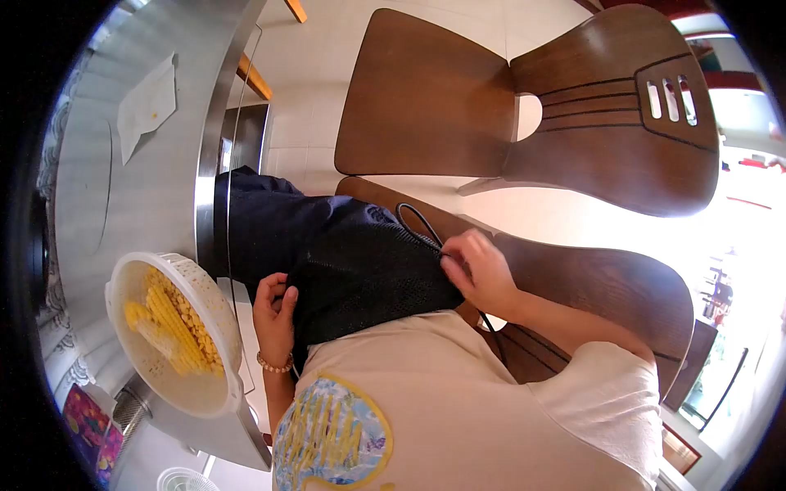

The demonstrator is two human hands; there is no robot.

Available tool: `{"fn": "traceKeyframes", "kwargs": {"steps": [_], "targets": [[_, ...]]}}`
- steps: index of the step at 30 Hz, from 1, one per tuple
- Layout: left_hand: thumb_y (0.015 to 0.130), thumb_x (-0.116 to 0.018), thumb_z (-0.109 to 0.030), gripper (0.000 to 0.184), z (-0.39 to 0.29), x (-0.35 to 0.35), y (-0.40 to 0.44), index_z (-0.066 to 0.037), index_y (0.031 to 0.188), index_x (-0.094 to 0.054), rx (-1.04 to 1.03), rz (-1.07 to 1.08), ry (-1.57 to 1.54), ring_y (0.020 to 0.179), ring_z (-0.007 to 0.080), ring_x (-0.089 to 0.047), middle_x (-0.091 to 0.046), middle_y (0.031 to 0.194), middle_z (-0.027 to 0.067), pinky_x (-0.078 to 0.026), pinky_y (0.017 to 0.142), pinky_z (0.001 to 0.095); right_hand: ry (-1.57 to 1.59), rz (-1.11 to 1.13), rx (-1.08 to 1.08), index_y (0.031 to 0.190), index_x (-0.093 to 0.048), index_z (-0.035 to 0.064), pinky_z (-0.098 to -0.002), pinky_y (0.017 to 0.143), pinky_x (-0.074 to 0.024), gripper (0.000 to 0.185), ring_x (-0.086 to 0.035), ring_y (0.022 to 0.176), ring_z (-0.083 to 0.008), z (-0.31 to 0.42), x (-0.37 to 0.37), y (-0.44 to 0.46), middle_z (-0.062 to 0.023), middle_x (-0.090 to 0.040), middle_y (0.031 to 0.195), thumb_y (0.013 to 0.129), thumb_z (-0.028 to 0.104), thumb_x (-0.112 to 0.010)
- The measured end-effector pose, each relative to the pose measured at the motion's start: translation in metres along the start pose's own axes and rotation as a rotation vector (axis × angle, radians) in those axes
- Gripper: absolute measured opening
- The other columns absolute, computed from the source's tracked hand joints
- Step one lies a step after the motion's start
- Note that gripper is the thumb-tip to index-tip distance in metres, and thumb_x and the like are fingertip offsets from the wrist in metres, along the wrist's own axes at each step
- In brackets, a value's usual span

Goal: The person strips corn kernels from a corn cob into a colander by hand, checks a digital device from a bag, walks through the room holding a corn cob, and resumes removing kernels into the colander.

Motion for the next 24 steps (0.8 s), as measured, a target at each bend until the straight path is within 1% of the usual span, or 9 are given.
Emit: {"fn": "traceKeyframes", "kwargs": {"steps": [2,6,8,11,16,18,19,21,24], "targets": [[0.087,-0.061,-0.009,0.021,0.006,0.002,0.000,-0.002,0.107,-0.056,-0.043,-0.008,-0.052,0.077,0.0094,-0.054,-0.059,0.087,0.0044,-0.044,0.067,0.0224,0.092,0.229,-0.019,0.095,-0.055,0.0048,-0.0322,0.067,-0.0463,0.015,-0.056,0.079,-0.0238,0.003,-0.003,-0.005,-0.0107,-0.052,0.087,0.085,0.014,-0.062],[0.087,-0.061,-0.008,0.022,0.012,0.006,-0.008,-0.002,0.107,-0.055,0.014,0.011,-0.038,0.079,0.0093,-0.054,-0.058,0.086,0.0034,-0.043,0.069,0.0221,0.196,0.299,0.037,0.089,-0.055,0.0041,-0.0312,0.068,-0.0460,0.016,-0.055,0.077,-0.0216,-0.016,0.003,-0.003,-0.0096,-0.051,0.086,0.084,0.017,-0.064],[0.087,-0.060,-0.008,0.024,0.022,0.014,-0.015,-0.002,0.109,-0.054,0.036,0.004,-0.093,0.081,0.0095,-0.054,-0.058,0.088,0.0038,-0.043,0.073,0.0216,0.244,0.379,0.213,0.084,-0.054,0.0033,-0.0314,0.068,-0.0457,0.018,-0.054,0.075,-0.0209,-0.001,0.005,0.003,-0.0086,-0.051,0.085,0.084,0.017,-0.065],[0.087,-0.060,-0.008,0.026,0.032,0.029,-0.033,-0.001,0.111,-0.054,0.110,-0.071,-0.116,0.084,0.0109,-0.054,-0.058,0.093,0.0046,-0.043,0.077,0.0218,0.149,0.538,0.033,0.083,-0.054,0.0037,-0.0306,0.068,-0.0457,0.014,-0.054,0.083,-0.0178,0.030,0.002,0.018,-0.0071,-0.052,0.093,0.084,0.014,-0.064],[0.088,-0.059,-0.007,0.027,0.058,0.043,-0.079,-0.001,0.114,-0.053,0.099,-0.240,-0.094,0.089,0.0132,-0.054,-0.058,0.101,0.0055,-0.043,0.080,0.0244,-0.036,0.638,0.083,0.083,-0.055,0.0026,-0.0292,0.063,-0.0459,0.019,-0.055,0.067,-0.0176,0.091,-0.002,0.049,-0.0082,-0.057,0.074,0.088,0.020,-0.059],[0.089,-0.059,-0.008,0.027,0.064,0.041,-0.092,-0.002,0.115,-0.053,0.086,-0.314,-0.130,0.090,0.0136,-0.053,-0.057,0.103,0.0055,-0.043,0.081,0.0253,-0.144,0.960,-0.222,0.078,-0.055,0.0008,-0.0273,0.057,-0.0437,0.026,-0.052,0.053,-0.0160,0.097,-0.010,0.052,-0.0071,-0.055,0.057,0.090,0.024,-0.052],[0.089,-0.058,-0.008,0.027,0.066,0.039,-0.097,-0.002,0.115,-0.053,0.062,-0.354,-0.135,0.092,0.0140,-0.053,-0.057,0.104,0.0061,-0.043,0.082,0.0260,-0.163,0.974,-0.208,0.078,-0.055,0.0008,-0.0273,0.057,-0.0437,0.026,-0.052,0.053,-0.0160,0.101,-0.010,0.056,-0.0071,-0.055,0.057,0.090,0.024,-0.052],[0.090,-0.057,-0.009,0.026,0.062,0.037,-0.099,-0.002,0.115,-0.053,0.041,-0.412,-0.147,0.093,0.0144,-0.053,-0.057,0.106,0.0067,-0.043,0.083,0.0267,-0.024,0.953,-0.282,0.069,-0.056,-0.0015,-0.0315,0.053,-0.0439,0.036,-0.054,0.045,-0.0194,0.108,-0.012,0.063,-0.0075,-0.052,0.047,0.090,0.026,-0.047],[0.091,-0.056,-0.010,0.027,0.037,0.039,-0.080,-0.002,0.116,-0.053,0.071,-0.350,-0.032,0.093,0.0160,-0.055,-0.057,0.106,0.0083,-0.043,0.083,0.0268,0.195,1.011,-0.235,0.070,-0.059,-0.0014,-0.0306,0.051,-0.0441,0.034,-0.054,0.044,-0.0167,0.125,-0.032,0.074,-0.0080,-0.052,0.048,0.087,0.025,-0.047]]}}
Point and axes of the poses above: each hand's wrist, its own y-axis towards the middle knuckle, its own x-axis out of the back of the hand, z = x × y, the point moved 4 cm from there along y, towards the middle knuckle
